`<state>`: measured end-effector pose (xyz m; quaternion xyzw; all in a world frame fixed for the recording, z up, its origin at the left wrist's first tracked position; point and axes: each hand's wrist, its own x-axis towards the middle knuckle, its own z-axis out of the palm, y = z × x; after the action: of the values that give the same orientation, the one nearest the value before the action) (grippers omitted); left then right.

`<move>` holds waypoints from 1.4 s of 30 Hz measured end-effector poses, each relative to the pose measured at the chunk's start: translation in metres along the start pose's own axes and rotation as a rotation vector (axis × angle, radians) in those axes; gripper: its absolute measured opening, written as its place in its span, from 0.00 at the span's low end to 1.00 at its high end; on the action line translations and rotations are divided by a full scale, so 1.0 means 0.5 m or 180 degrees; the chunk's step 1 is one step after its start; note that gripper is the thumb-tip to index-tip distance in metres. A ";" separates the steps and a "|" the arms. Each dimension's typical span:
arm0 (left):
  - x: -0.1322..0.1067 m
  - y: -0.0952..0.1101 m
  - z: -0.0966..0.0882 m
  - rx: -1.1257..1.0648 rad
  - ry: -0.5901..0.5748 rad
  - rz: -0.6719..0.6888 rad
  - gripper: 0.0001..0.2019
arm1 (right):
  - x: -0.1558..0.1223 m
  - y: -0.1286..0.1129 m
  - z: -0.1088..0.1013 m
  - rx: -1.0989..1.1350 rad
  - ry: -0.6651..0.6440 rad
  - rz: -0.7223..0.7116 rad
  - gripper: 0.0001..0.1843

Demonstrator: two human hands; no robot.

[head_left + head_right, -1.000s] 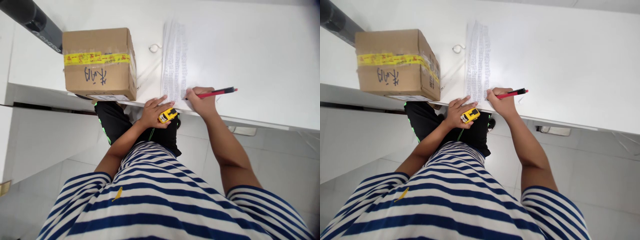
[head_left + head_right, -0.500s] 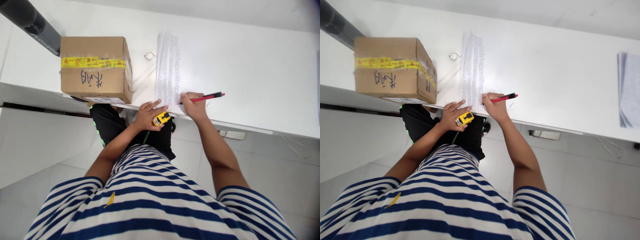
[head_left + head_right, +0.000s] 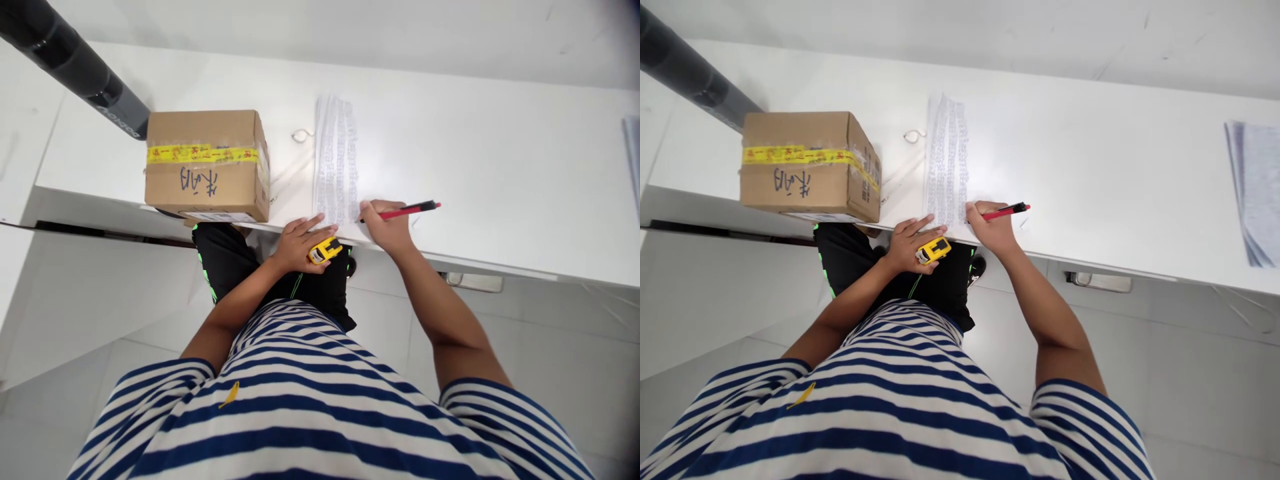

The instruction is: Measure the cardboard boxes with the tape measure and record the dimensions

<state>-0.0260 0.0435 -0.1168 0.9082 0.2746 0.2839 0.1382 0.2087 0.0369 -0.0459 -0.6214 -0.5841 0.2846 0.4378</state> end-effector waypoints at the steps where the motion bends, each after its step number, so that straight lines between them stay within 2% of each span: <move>1: 0.001 0.002 -0.001 0.0013 -0.0032 -0.0027 0.35 | -0.001 0.000 0.000 -0.0007 0.0050 0.0022 0.27; 3: 0.002 0.006 -0.004 0.0038 -0.0115 -0.0084 0.35 | -0.001 0.002 0.000 -0.0016 0.0089 0.0053 0.26; 7: 0.003 0.009 -0.008 0.0039 -0.0152 -0.0090 0.35 | 0.002 0.007 -0.001 0.0045 -0.0091 0.0016 0.27; 12: -0.001 0.007 -0.007 0.0061 -0.0069 0.0003 0.35 | 0.001 0.008 0.000 0.0030 -0.0035 -0.0009 0.27; 18: 0.000 0.010 -0.009 0.0028 -0.0138 -0.0072 0.36 | 0.000 0.010 0.001 -0.0012 0.0105 -0.0055 0.29; 21: 0.003 0.020 -0.019 -0.0026 -0.0314 -0.0210 0.36 | 0.001 0.012 -0.001 0.0004 -0.0107 -0.0116 0.28; 25: 0.002 0.041 -0.027 -0.0154 -0.0504 -0.0422 0.35 | -0.008 0.017 0.000 -0.0055 0.0000 -0.0122 0.26; 28: -0.003 0.059 -0.033 -0.0253 -0.0199 -0.0568 0.33 | -0.017 0.026 0.001 -0.0152 -0.0089 -0.0029 0.22; 31: -0.013 0.084 -0.059 -0.0305 0.0469 -0.0567 0.34 | -0.010 0.034 0.002 -0.0583 0.0374 0.0157 0.18; 33: -0.022 0.105 -0.090 -0.0310 0.0870 -0.0387 0.36 | 0.006 0.037 0.005 -0.1075 0.0551 0.0091 0.18; 35: -0.034 0.124 -0.128 -0.0262 0.1170 -0.0289 0.38 | 0.025 0.032 0.008 -0.1467 0.0440 0.0019 0.21; 37: -0.047 0.135 -0.166 -0.0145 0.1422 -0.0383 0.38 | 0.035 0.013 0.015 -0.1511 0.0417 0.0037 0.27; 39: -0.055 0.137 -0.200 -0.0014 0.1603 -0.0491 0.37 | 0.023 -0.023 0.028 -0.1030 0.0411 -0.0074 0.30; 40: -0.056 0.134 -0.215 0.0015 0.1626 -0.0487 0.36 | 0.006 -0.047 0.038 -0.0578 0.0252 -0.0216 0.30; 41: -0.054 0.131 -0.229 0.0007 0.1622 -0.0435 0.37 | -0.017 -0.074 0.052 -0.0037 -0.0048 -0.0396 0.31; 42: -0.049 0.127 -0.242 -0.0043 0.1591 -0.0351 0.38 | -0.043 -0.103 0.069 0.0556 -0.0553 -0.0580 0.32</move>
<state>-0.0877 -0.0106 -0.0048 0.7925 0.3475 0.4935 0.0874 0.1512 0.0196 -0.0199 -0.4984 -0.6468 0.3460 0.4620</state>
